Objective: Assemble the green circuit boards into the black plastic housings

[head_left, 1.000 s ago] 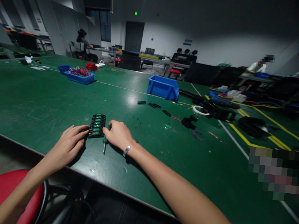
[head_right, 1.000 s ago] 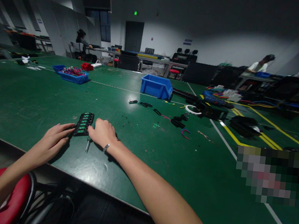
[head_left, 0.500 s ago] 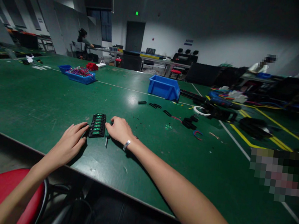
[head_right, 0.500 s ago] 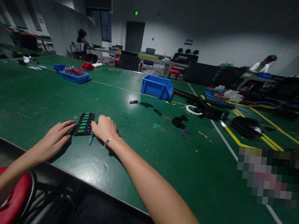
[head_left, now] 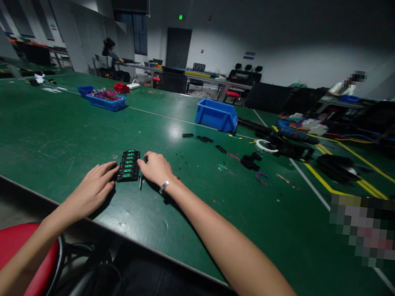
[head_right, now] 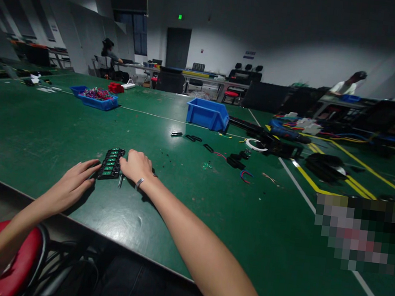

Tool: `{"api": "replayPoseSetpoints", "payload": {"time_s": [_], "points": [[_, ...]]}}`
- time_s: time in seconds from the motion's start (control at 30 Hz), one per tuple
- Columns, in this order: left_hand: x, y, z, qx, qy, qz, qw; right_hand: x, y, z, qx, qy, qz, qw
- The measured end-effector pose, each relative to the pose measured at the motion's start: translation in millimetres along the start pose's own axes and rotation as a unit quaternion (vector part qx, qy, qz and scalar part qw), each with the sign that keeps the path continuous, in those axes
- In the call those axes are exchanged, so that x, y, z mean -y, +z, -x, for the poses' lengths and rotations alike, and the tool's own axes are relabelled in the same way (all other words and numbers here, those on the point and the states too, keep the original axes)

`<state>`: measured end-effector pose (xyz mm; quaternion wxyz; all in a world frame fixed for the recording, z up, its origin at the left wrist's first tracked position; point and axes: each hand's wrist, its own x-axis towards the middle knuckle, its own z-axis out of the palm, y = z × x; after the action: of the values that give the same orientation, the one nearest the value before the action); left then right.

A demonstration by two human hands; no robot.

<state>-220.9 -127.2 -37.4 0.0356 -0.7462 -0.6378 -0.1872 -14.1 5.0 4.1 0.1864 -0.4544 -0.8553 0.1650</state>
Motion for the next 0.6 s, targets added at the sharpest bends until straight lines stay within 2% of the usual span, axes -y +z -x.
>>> {"api": "replayPoseSetpoints", "payload": {"time_s": [0.27,0.4,0.6], "points": [[3,-5.0,-17,-0.01,-0.041,0.092,0.995,1,-3,-7,0.008,0.021,-0.007,1.0],[9,-0.7,-26,-0.016,-0.031,0.092,0.995,3,-2,-8,0.013,0.022,-0.004,1.0],[11,2.3,-24,-0.016,-0.021,0.078,0.997,3,1,-9,0.007,0.018,-0.005,1.0]]}}
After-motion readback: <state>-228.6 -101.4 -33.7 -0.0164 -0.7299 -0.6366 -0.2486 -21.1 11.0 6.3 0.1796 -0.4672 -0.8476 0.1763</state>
